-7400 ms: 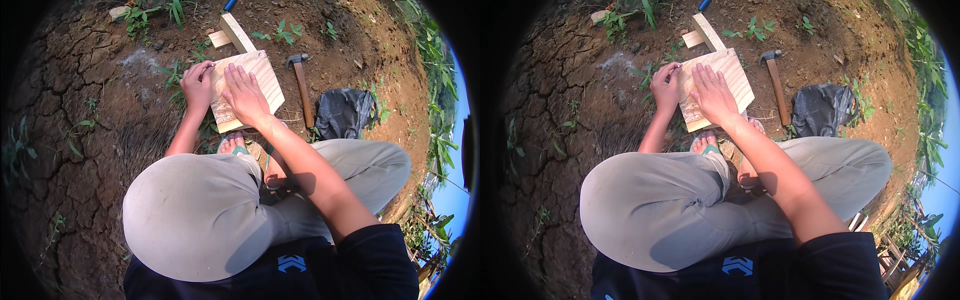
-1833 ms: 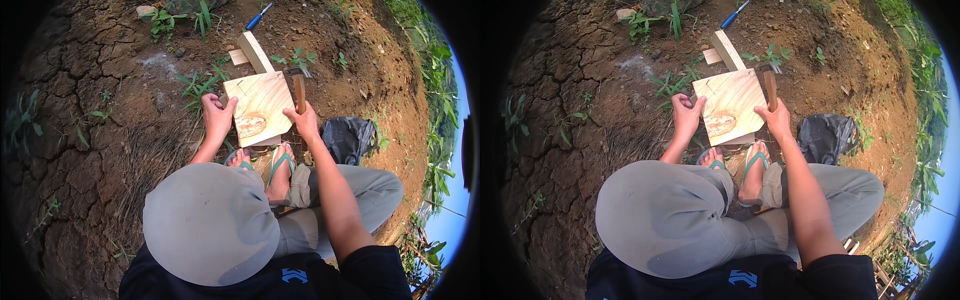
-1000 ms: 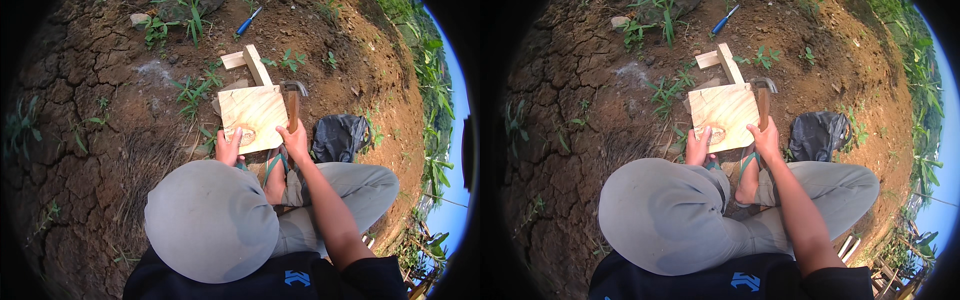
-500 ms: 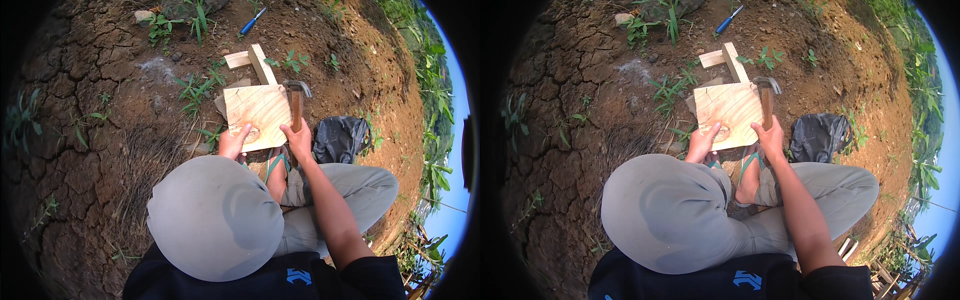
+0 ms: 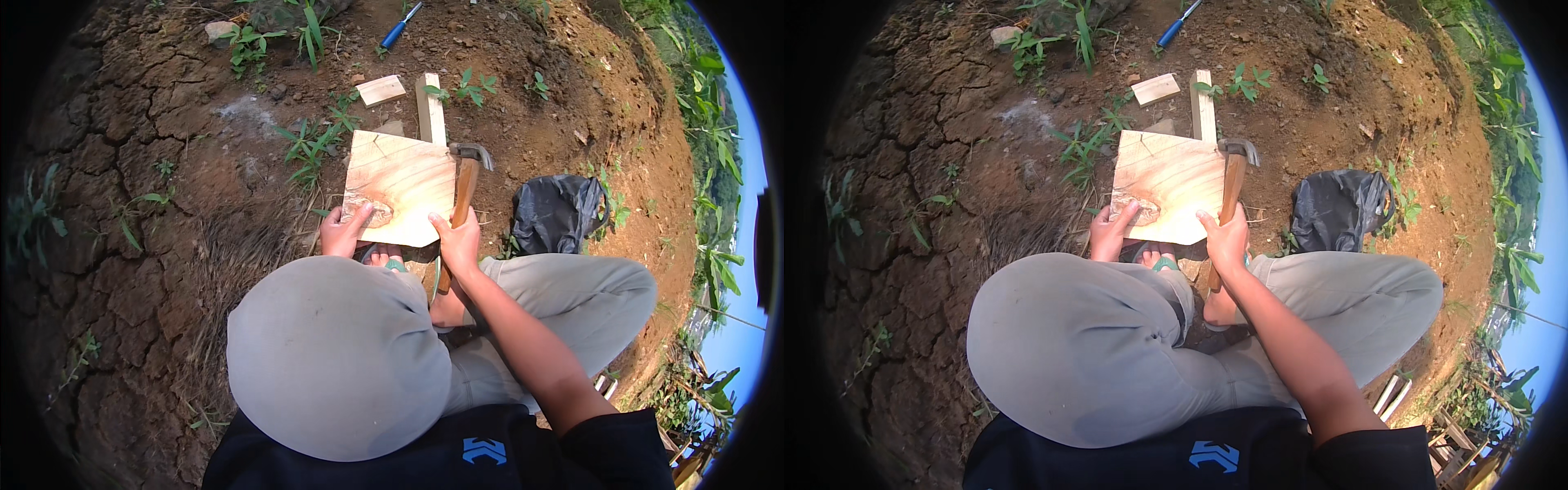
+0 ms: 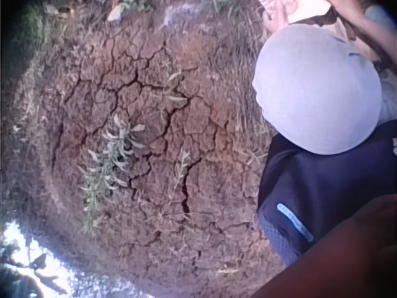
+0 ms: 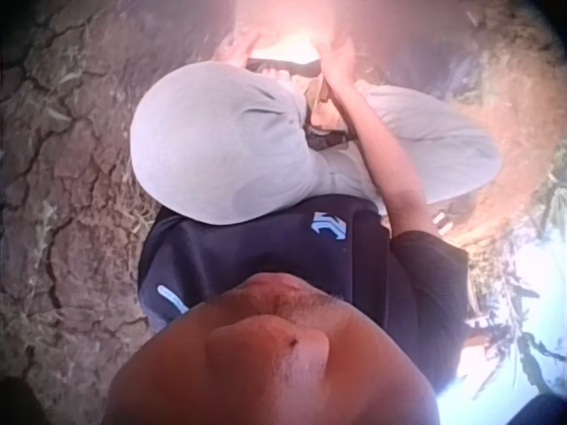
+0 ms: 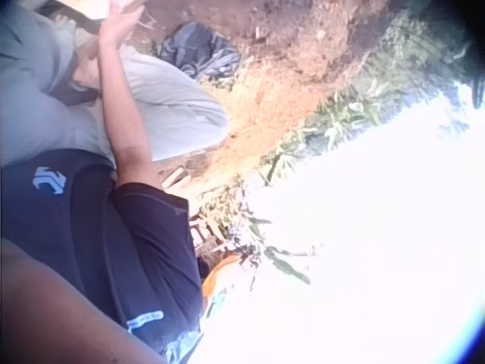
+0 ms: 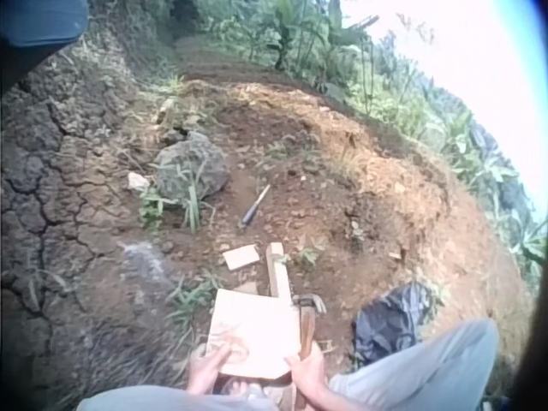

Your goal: The person hammers a nail into a wooden board while sitting on the ground and then holds the board against another wooden piece using a hammer.

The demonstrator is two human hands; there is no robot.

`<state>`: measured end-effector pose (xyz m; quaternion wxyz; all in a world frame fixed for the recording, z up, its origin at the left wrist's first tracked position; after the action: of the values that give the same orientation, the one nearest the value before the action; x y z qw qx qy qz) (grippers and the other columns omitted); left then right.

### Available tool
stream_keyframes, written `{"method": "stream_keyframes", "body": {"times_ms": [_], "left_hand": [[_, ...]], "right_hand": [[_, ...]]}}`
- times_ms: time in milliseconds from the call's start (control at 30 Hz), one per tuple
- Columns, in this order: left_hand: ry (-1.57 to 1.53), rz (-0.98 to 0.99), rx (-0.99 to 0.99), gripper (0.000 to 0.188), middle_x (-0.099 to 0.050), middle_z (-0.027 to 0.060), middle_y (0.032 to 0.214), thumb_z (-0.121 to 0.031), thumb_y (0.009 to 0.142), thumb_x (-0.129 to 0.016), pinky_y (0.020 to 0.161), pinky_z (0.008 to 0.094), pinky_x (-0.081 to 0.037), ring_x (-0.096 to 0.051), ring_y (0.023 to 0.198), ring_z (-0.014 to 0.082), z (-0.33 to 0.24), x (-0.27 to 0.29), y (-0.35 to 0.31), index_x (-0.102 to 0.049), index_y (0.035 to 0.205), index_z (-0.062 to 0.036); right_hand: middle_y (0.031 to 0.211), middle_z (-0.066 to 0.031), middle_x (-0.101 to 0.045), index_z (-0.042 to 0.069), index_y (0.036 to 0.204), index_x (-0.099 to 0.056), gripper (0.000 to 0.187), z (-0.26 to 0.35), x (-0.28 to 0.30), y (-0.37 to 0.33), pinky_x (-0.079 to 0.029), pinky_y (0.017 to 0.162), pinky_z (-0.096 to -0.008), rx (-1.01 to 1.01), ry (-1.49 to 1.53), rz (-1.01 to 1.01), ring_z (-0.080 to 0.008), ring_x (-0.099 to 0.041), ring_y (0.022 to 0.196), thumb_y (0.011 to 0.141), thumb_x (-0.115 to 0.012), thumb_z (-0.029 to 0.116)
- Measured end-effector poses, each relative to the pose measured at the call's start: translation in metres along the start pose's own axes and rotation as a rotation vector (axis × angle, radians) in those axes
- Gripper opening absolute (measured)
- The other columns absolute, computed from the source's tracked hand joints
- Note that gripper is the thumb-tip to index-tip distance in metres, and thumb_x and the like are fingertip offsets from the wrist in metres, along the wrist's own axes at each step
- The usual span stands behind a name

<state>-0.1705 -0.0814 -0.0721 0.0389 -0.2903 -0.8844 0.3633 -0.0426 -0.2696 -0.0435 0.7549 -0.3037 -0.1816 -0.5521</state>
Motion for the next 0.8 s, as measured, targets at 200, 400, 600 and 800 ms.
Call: {"method": "stream_keyframes", "body": {"times_ms": [200,400,600,800], "left_hand": [[0.073,0.027,-0.070,0.045,-0.075,0.0113,0.106,-0.031,0.093,-0.080,0.084,0.0309,-0.054,-0.069,0.094,0.0142,0.010,0.006,0.016,-0.069,0.117,0.0048],[0.094,0.147,-0.076,0.048,-0.075,0.0131,0.105,-0.037,0.095,-0.075,0.081,0.0324,-0.056,-0.071,0.091,0.0161,0.011,0.010,0.028,-0.069,0.118,0.0051],[0.309,0.117,-0.063,0.051,-0.075,0.0121,0.099,-0.042,0.095,-0.072,0.070,0.0343,-0.057,-0.072,0.083,0.0184,0.003,0.005,0.038,-0.070,0.114,0.0045],[0.313,0.207,-0.094,0.048,-0.077,0.0136,0.102,-0.038,0.092,-0.077,0.079,0.0341,-0.056,-0.073,0.090,0.0185,-0.009,-0.008,0.028,-0.072,0.117,0.0039]], "right_hand": [[0.080,-0.0047,-0.058,0.003,0.095,-0.054,0.046,0.022,0.012,0.008,-0.050,0.071,-0.0342,-0.032,-0.075,0.112,-0.0170,-0.057,0.075,0.077,-0.091,0.023],[0.085,-0.0073,-0.059,0.002,0.099,-0.056,0.045,0.026,0.017,0.019,-0.051,0.075,-0.0354,0.059,-0.013,0.146,-0.0184,-0.059,0.078,0.075,-0.090,0.021],[0.090,-0.0094,-0.063,0.000,0.106,-0.059,0.046,0.029,0.018,0.020,-0.052,0.079,-0.0372,0.049,-0.047,0.170,-0.0208,-0.062,0.082,0.077,-0.088,0.021],[0.089,-0.0155,-0.069,0.002,0.107,-0.063,0.034,0.022,0.020,0.027,-0.052,0.076,-0.0397,0.131,-0.284,0.053,-0.0286,-0.067,0.082,0.093,-0.076,0.029]]}}
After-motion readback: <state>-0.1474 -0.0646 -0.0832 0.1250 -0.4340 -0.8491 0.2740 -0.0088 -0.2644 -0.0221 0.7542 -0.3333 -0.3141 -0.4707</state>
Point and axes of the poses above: each hand's wrist, its own y-axis towards the middle knuckle, its own x-axis out of the back of the hand, z = x × y, the point moved 1 cm from there along y, towards the middle knuckle
